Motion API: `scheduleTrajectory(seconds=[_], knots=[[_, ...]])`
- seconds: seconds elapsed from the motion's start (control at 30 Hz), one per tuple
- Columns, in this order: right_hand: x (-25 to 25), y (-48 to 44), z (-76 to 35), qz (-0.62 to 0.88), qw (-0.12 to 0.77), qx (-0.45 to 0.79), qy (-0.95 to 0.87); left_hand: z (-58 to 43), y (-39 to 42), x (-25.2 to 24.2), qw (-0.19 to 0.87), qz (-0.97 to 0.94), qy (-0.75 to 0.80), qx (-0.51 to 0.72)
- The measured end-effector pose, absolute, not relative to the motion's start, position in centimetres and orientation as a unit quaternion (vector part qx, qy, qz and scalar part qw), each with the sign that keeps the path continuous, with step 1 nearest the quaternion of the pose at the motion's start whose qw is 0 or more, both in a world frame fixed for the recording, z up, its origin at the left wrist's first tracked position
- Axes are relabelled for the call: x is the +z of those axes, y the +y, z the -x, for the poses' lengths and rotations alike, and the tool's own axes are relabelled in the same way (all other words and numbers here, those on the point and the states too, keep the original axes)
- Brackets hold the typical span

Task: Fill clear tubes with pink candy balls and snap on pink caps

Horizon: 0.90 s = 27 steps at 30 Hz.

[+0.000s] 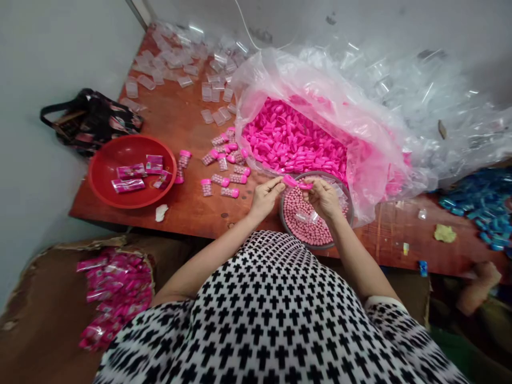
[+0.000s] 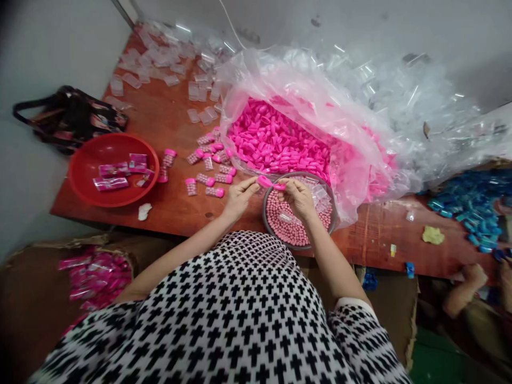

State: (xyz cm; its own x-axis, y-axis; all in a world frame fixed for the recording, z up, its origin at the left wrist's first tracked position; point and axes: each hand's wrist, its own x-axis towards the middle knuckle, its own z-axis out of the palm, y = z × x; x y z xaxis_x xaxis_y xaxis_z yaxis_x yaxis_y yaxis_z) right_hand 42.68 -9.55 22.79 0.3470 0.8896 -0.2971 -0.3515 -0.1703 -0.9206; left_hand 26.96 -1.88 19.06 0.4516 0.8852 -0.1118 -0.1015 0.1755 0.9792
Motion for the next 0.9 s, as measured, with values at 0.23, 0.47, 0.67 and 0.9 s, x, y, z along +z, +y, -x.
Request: scheduleTrajectory(seconds=[0.23,0.47,0.67,0.9], knots=[[24.2,-9.1,-41.9,0.507,0.537,0.648,-0.185,-27.1,-3.0,19.9,0.637,-0.593,0.334,0.363],[23.4,-9.2,-39.8,0.476,0.553,0.678,-0.086,-27.2,-3.8,20.8,0.624,-0.601,0.317,0.385],[21.9,-8.6,-38.7,0.466,0.600,0.649,-0.034,-27.4,-3.8,20.0,0.618,-0.593,0.354,0.376],[20.7,-7.3,-38.4,0.530,0.515,0.670,-0.069,-27.2,-2.4,18.1,0.699,-0.490,0.393,0.341]])
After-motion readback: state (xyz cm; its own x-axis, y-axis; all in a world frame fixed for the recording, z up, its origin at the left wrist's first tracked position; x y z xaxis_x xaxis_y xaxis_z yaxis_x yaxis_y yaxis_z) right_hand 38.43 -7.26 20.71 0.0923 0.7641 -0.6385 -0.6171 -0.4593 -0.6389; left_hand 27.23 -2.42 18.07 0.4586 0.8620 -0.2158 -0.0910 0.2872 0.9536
